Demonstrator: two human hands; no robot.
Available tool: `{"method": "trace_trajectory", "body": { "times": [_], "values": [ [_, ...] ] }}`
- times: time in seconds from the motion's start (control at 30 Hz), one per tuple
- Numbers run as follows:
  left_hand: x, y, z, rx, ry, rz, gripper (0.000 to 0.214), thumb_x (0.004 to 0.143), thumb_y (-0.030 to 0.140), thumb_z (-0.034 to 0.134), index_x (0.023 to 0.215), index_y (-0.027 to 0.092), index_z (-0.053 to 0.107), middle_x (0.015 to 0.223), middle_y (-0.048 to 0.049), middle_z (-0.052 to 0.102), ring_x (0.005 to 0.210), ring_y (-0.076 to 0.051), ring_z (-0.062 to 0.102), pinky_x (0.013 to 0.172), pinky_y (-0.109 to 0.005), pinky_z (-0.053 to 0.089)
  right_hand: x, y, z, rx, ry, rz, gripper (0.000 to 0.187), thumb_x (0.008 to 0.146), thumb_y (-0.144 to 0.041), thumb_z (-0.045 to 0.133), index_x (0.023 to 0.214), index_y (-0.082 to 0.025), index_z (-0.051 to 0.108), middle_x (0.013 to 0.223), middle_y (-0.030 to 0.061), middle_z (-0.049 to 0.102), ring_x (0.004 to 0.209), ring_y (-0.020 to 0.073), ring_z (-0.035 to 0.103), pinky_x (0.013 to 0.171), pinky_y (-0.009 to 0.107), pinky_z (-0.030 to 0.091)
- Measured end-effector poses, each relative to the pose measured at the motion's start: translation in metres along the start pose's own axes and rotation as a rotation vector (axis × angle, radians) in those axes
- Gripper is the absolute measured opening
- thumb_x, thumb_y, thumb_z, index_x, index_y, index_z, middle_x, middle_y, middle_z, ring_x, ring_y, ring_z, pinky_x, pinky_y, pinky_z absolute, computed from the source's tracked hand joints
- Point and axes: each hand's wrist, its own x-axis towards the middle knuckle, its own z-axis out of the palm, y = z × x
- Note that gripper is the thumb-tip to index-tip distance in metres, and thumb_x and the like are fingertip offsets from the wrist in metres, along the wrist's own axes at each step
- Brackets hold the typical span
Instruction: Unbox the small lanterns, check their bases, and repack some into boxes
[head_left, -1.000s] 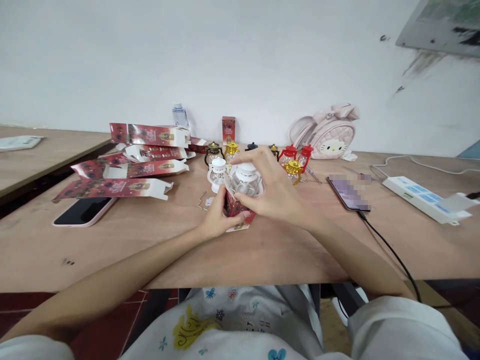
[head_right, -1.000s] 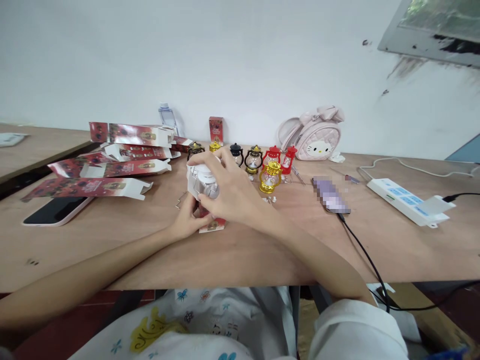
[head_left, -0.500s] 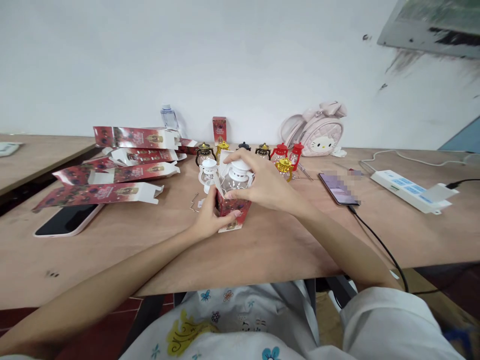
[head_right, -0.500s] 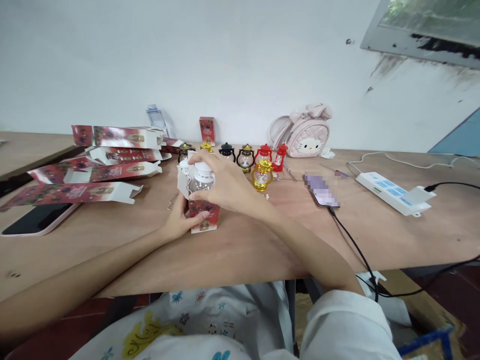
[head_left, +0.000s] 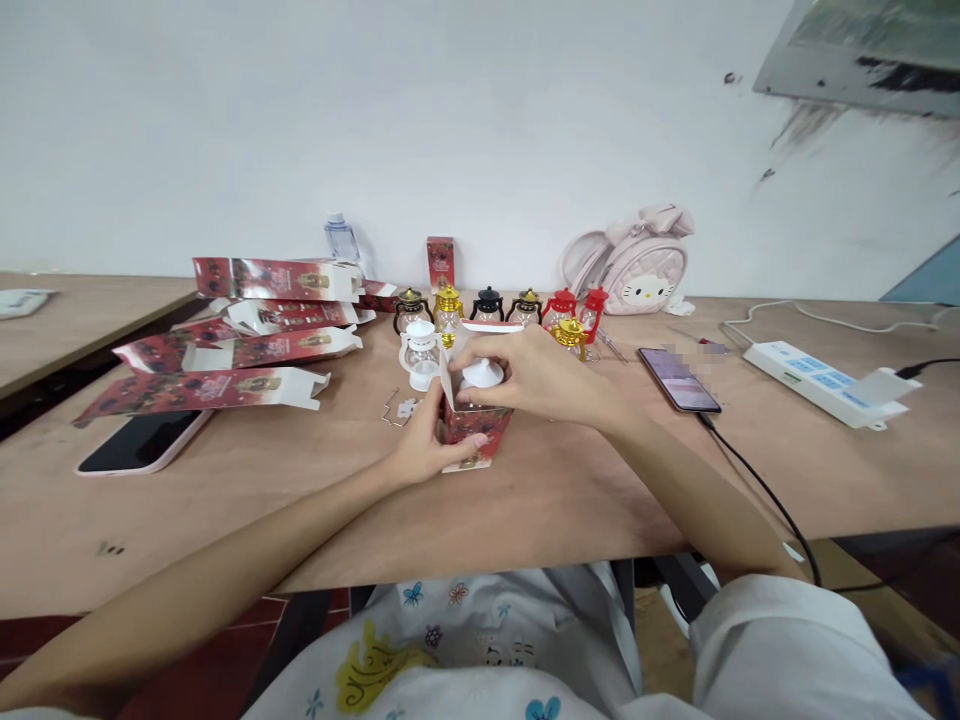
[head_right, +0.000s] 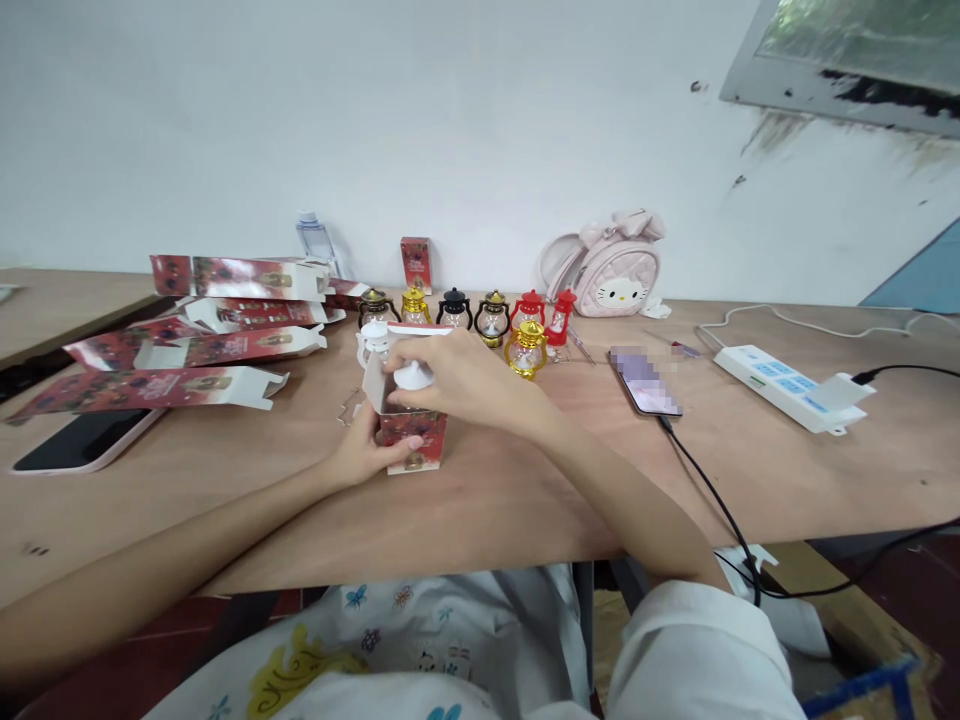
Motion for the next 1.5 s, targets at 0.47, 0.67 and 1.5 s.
{"method": "trace_trajectory", "body": {
  "times": [0.47, 0.67, 1.5],
  "values": [
    [-0.006, -0.001, -0.001, 0.060, -0.069, 0.138, 0.080, 0.075, 0.049, 0.064, 0.141, 0.022, 0.028, 0.135, -0.0138, 0.048, 0.130, -0.033, 0.042, 0.109, -0.051, 0.036, -0.010, -0.024, 0.005, -0.540, -0.154, 0.028, 0.035, 0.087, -0.040, 0.058, 0.109, -0.012, 0.054, 0.074, 0.0090, 0.066, 0.063, 0.0204, 0.059, 0.058, 0.027, 0.037],
    [-0.009, -0.004, -0.002, 0.123, -0.022, 0.194, 0.093, 0.077, 0.045, 0.064, 0.148, 0.025, 0.009, 0.149, -0.0141, 0.031, 0.142, -0.032, 0.024, 0.116, -0.051, 0.024, -0.008, -0.020, 0.008, -0.592, -0.153, -0.048, 0.039, 0.089, -0.044, 0.055, 0.111, -0.012, 0.056, 0.076, 0.0110, 0.067, 0.066, 0.0223, 0.062, 0.058, 0.028, 0.039],
    [-0.006, -0.005, -0.004, 0.191, 0.073, 0.388, 0.069, 0.078, 0.040, 0.066, 0.135, 0.019, 0.034, 0.121, -0.0113, 0.054, 0.107, -0.026, 0.059, 0.088, -0.042, 0.053, 0.008, 0.014, 0.022, 0.335, 0.156, -0.355, 0.025, 0.094, -0.029, 0.043, 0.082, -0.014, 0.058, 0.093, 0.0073, 0.066, 0.091, 0.0128, 0.060, 0.083, 0.028, 0.045]
  ]
}}
